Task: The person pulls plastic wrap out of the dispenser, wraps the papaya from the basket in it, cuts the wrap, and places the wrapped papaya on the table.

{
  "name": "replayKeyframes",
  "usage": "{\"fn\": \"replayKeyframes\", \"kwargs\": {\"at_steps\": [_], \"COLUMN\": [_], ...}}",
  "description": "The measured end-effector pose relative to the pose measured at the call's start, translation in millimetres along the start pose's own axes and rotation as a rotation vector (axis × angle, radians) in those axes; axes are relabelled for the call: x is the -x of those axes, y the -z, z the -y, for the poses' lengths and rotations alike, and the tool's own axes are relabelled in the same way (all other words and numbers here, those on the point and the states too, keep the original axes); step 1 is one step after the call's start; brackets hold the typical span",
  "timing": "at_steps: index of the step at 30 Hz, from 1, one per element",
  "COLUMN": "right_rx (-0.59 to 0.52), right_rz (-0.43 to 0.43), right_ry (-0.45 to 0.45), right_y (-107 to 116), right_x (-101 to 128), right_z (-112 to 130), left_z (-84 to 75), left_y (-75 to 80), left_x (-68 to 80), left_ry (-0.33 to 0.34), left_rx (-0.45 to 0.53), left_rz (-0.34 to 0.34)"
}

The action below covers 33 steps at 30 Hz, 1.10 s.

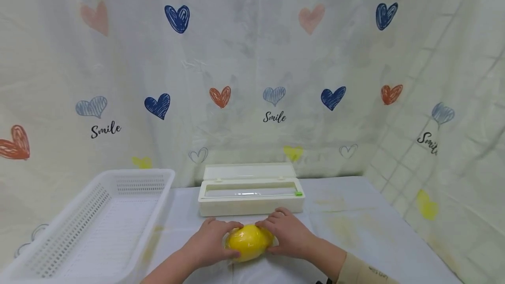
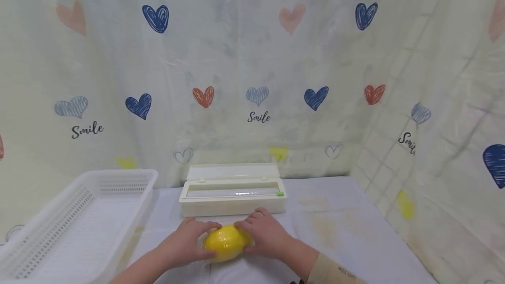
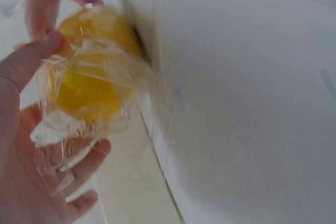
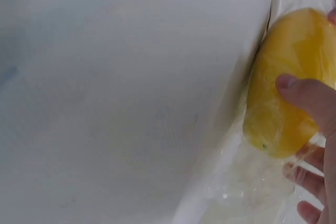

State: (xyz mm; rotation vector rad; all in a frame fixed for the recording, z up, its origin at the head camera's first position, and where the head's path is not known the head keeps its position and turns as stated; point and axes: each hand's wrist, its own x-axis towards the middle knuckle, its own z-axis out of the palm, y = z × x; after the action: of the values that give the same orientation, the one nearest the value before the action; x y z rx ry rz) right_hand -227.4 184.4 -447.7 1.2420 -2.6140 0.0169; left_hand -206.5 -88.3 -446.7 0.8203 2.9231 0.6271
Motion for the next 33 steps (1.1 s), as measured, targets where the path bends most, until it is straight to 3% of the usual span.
{"fn": "replayKeyframes", "kwargs": {"at_steps": [8,12,15,20,27,33], "right_rx": [-0.05,-0.045,-0.048,-0.032,-0.06,-0.148], "right_rz": [0.014,0.033,0.046,0.042,0.068,0.031], "right_ry": [0.128,0.142,0.138,0.138,0.116,-0.012], "right_y": [-0.1,-1.9,-2.1,-0.5,4.6,18.5], "right_x": [-7.2,-9.5,-10.7,-12.6,-10.6,3.3], "right_z": [-5.1,-7.2,-7.7,-7.8,-7.0,-2.4], "left_z": [-24.8,-20.7,-15.9,-6.5,7.8,14.0], "left_y": [-1.8,-5.4,0.6,17.8,24.1,22.0], "left_x": [24.1,27.1,28.9,25.7,4.4,-9.8], "left_ry": [0.129,0.118,0.138,0.182,0.115,0.101], "left_rx": [-0.045,-0.057,-0.025,0.109,0.254,0.286], "left_rz": [-0.002,-0.018,-0.026,-0.055,0.102,0.176]}}
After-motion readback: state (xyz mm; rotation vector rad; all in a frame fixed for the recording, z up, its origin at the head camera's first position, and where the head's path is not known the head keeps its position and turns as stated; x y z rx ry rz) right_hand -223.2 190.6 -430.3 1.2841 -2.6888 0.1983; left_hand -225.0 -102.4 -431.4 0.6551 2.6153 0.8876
